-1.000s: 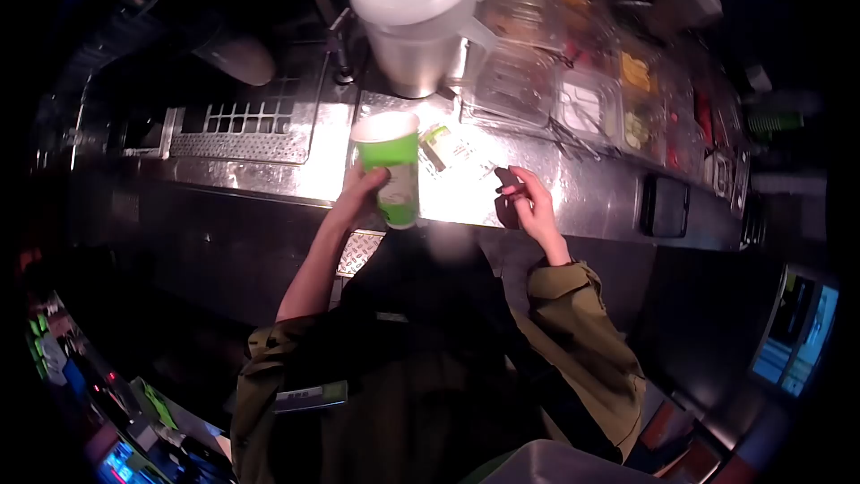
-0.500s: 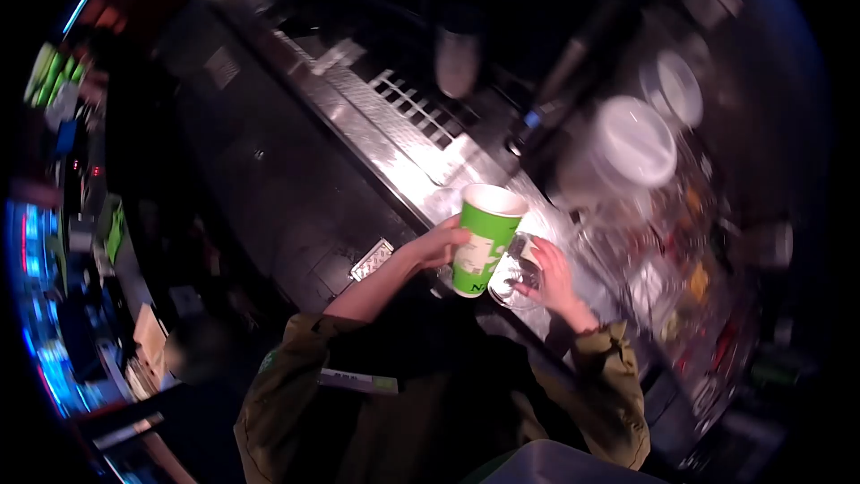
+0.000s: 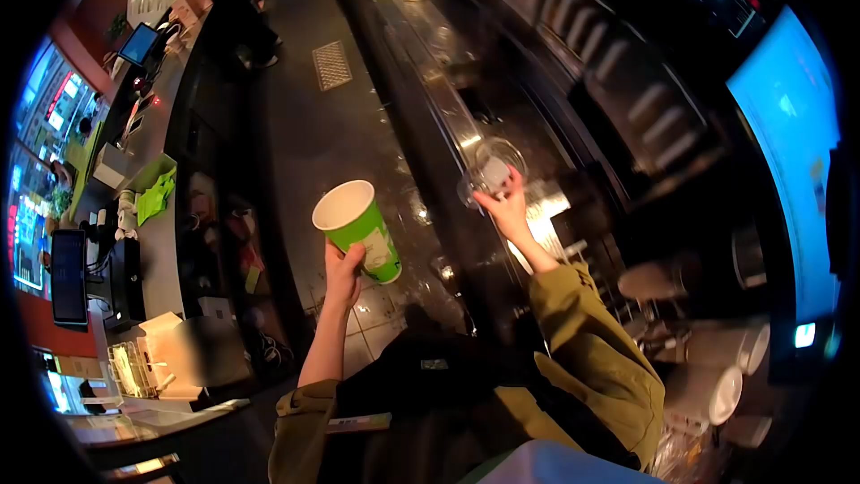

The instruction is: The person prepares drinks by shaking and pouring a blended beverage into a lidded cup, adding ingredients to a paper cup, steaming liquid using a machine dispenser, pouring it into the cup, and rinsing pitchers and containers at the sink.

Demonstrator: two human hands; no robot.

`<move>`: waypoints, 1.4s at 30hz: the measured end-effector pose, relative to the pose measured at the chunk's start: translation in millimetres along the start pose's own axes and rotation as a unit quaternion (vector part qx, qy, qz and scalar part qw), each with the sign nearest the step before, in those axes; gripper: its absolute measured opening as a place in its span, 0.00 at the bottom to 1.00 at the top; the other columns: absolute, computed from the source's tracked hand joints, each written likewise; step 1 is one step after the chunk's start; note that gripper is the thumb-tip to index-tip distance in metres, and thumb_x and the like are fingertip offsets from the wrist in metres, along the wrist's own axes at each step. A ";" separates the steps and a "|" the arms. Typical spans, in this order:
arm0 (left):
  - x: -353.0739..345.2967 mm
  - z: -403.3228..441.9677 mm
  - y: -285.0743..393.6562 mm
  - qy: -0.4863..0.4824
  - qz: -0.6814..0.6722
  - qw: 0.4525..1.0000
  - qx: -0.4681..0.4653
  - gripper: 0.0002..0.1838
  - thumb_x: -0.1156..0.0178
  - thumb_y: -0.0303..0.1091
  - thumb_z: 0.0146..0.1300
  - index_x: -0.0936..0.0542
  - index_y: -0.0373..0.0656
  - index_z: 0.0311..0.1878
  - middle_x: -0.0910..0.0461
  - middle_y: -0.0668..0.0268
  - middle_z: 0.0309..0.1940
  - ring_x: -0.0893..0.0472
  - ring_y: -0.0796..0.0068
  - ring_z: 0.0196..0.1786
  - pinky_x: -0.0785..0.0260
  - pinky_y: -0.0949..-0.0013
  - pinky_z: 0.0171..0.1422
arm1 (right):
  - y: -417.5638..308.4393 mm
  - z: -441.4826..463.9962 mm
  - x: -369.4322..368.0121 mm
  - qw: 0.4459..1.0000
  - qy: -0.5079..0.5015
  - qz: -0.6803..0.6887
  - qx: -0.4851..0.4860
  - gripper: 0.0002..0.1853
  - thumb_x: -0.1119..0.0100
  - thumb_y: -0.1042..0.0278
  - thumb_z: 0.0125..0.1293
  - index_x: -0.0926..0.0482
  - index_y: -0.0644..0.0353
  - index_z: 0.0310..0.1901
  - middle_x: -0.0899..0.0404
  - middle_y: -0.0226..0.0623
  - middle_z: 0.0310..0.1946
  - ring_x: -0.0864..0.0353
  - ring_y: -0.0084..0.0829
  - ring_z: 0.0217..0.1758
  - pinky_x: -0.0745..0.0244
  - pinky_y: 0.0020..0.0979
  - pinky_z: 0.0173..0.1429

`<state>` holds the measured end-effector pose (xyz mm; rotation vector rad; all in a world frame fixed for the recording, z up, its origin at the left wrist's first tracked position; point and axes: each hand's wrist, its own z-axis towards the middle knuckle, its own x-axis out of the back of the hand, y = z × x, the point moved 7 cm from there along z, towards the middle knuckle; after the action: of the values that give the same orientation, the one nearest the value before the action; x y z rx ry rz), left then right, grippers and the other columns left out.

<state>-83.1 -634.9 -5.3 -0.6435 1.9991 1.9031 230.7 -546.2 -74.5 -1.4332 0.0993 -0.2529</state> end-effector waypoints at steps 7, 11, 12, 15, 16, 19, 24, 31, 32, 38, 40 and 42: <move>57.3 220.3 57.3 0.072 -0.016 0.994 -0.086 0.23 0.49 0.33 0.63 0.42 0.39 0.59 0.34 0.62 0.54 0.33 0.71 0.56 0.43 0.66 0.61 | -16.2 246.4 -170.1 0.994 -0.002 0.079 0.074 0.34 0.28 0.67 0.41 0.38 0.68 0.48 0.29 0.42 0.41 0.28 0.31 0.46 0.32 0.31 0.48; 76.8 346.1 72.8 0.037 -0.066 0.993 -0.094 0.24 0.51 0.42 0.64 0.41 0.40 0.58 0.33 0.63 0.53 0.32 0.70 0.55 0.41 0.65 0.60 | 20.4 380.5 -221.8 0.993 0.059 0.022 0.102 0.33 0.28 0.68 0.42 0.37 0.69 0.47 0.28 0.42 0.39 0.29 0.30 0.42 0.32 0.30 0.47; 87.6 377.3 79.9 0.052 -0.081 0.991 -0.093 0.25 0.50 0.43 0.63 0.41 0.40 0.58 0.32 0.63 0.52 0.31 0.70 0.55 0.40 0.65 0.60 | 42.9 417.8 -234.8 0.991 0.084 -0.034 0.102 0.38 0.27 0.64 0.40 0.38 0.71 0.50 0.30 0.44 0.42 0.30 0.33 0.45 0.35 0.32 0.51; 124.9 451.4 111.7 0.105 -0.089 0.984 -0.111 0.25 0.53 0.47 0.63 0.40 0.42 0.57 0.31 0.63 0.51 0.30 0.69 0.54 0.39 0.62 0.59 | 70.1 489.0 -261.8 0.972 0.166 -0.138 0.093 0.45 0.26 0.57 0.38 0.40 0.76 0.53 0.32 0.53 0.47 0.32 0.42 0.51 0.39 0.37 0.57; 130.6 477.0 127.6 0.122 -0.096 0.982 -0.111 0.25 0.54 0.47 0.64 0.40 0.42 0.57 0.31 0.63 0.51 0.30 0.69 0.54 0.39 0.62 0.59 | 83.7 512.5 -266.3 0.951 0.197 -0.220 0.091 0.46 0.26 0.56 0.37 0.40 0.77 0.53 0.32 0.55 0.48 0.33 0.45 0.52 0.40 0.38 0.58; 155.3 517.0 162.9 0.161 -0.116 0.974 -0.112 0.22 0.57 0.45 0.66 0.40 0.42 0.57 0.31 0.62 0.51 0.30 0.67 0.54 0.39 0.61 0.59 | 101.2 559.2 -261.6 0.922 0.227 -0.265 0.168 0.39 0.25 0.56 0.37 0.33 0.72 0.48 0.30 0.47 0.42 0.31 0.42 0.45 0.38 0.40 0.54; 256.5 626.1 202.2 0.177 -0.192 0.959 -0.112 0.20 0.53 0.38 0.65 0.40 0.43 0.57 0.31 0.62 0.51 0.30 0.67 0.53 0.38 0.61 0.59 | 57.1 570.6 -295.1 0.932 0.362 -0.018 0.004 0.23 0.32 0.74 0.45 0.35 0.67 0.39 0.30 0.39 0.37 0.32 0.30 0.35 0.31 0.33 0.39; 381.2 826.8 299.2 0.290 -0.033 0.937 -0.189 0.27 0.40 0.28 0.52 0.40 0.38 0.54 0.30 0.60 0.47 0.29 0.68 0.50 0.37 0.63 0.57 | 77.1 541.5 -367.9 0.897 0.395 -0.199 0.012 0.26 0.46 0.68 0.62 0.42 0.73 0.56 0.32 0.51 0.47 0.30 0.37 0.50 0.34 0.35 0.55; 396.3 859.1 310.0 0.310 0.016 0.931 -0.193 0.27 0.39 0.27 0.52 0.40 0.38 0.53 0.31 0.60 0.47 0.29 0.68 0.50 0.38 0.64 0.57 | 62.7 554.8 -401.6 0.900 0.389 -0.196 0.010 0.23 0.48 0.70 0.62 0.41 0.72 0.55 0.32 0.50 0.47 0.30 0.36 0.49 0.33 0.33 0.54; 408.8 1062.6 318.7 0.174 0.089 0.972 -0.127 0.29 0.41 0.21 0.52 0.41 0.41 0.57 0.33 0.61 0.51 0.30 0.68 0.52 0.37 0.65 0.56 | 35.4 660.3 -529.8 0.868 0.434 -0.231 0.068 0.16 0.49 0.74 0.61 0.34 0.68 0.50 0.30 0.41 0.44 0.30 0.28 0.41 0.34 0.25 0.47; 400.0 1103.7 323.4 0.132 0.104 0.978 -0.123 0.31 0.41 0.21 0.52 0.42 0.41 0.59 0.34 0.62 0.53 0.31 0.69 0.54 0.39 0.66 0.58 | 63.0 725.1 -573.4 0.888 0.444 -0.092 0.069 0.15 0.51 0.73 0.62 0.34 0.68 0.50 0.30 0.40 0.43 0.31 0.27 0.42 0.34 0.27 0.48; 384.4 1153.2 294.6 0.075 0.149 0.977 -0.129 0.32 0.41 0.22 0.52 0.42 0.39 0.61 0.35 0.63 0.55 0.32 0.70 0.55 0.42 0.68 0.60 | 44.2 797.8 -610.4 0.908 0.410 -0.074 0.049 0.14 0.51 0.72 0.62 0.32 0.66 0.48 0.30 0.40 0.42 0.31 0.26 0.41 0.34 0.28 0.47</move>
<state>-660.0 474.6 -33.2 -0.5925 2.0530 2.3865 -181.3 370.8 -58.6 -1.1536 0.6567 -0.9649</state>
